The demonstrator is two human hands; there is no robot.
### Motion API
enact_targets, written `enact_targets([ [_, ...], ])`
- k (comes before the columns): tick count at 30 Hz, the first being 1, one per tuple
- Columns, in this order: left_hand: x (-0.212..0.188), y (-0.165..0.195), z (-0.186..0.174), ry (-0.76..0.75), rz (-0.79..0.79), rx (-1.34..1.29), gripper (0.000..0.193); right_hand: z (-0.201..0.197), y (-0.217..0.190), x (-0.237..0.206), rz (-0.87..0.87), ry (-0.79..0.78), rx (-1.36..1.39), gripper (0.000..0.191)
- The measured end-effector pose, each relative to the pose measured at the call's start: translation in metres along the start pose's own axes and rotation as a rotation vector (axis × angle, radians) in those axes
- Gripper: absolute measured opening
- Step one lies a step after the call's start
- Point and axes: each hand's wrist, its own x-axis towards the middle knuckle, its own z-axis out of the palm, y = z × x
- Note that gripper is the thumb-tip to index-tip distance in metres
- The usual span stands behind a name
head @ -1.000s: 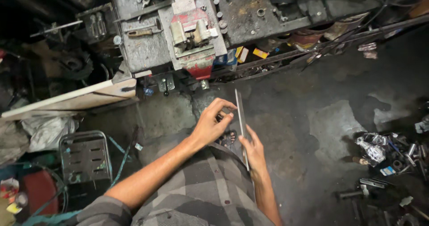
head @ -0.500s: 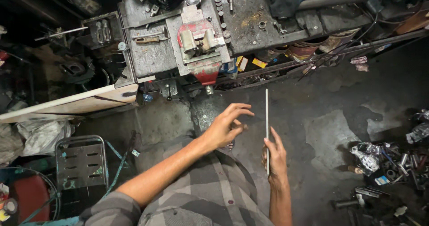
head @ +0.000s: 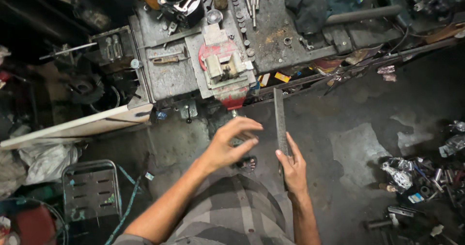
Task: The person files a metal component clamped in a bench vise, using a flat file with both hands in repeated strokes. They briefly reposition the part in the vise, continue filing, then unclamp the part and hold and turn it in their hands.
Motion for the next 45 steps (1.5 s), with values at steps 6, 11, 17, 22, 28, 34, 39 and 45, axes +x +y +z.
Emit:
enact_targets([
  [6,0.095,-0.009,-0.085,0.159,0.269,0.476,0.021,0.037,-0.063,0.022,-0.532,-0.015,-0.302,0.065],
  [11,0.208,-0.039,-0.117,-0.029,0.019,0.522,0.054,0.076,-0.122,0.038,-0.371,0.042,-0.492,0.058],
  [17,0.245,-0.063,-0.120,-0.415,-0.311,0.468,0.048,0.100,-0.147,0.036,-0.056,0.106,-0.691,0.057],
  [22,0.269,-0.089,-0.137,-0.370,-0.267,0.468,0.043,0.114,-0.161,0.066,-0.454,0.092,-0.716,0.050],
  [28,0.326,-0.086,-0.160,-0.381,-0.007,0.618,0.046,0.114,-0.170,0.115,-0.225,0.071,-0.613,0.050],
  [34,0.263,-0.091,-0.135,-0.553,0.006,0.543,0.053,0.102,-0.138,0.045,-0.253,0.089,-0.608,0.052],
  [39,0.283,-0.105,-0.150,-0.449,-0.116,0.429,0.051,0.123,-0.149,0.076,-0.387,0.105,-0.589,0.046],
  [45,0.318,-0.098,-0.159,-0.397,0.050,0.562,0.051,0.120,-0.168,0.099,-0.160,0.123,-0.707,0.049],
])
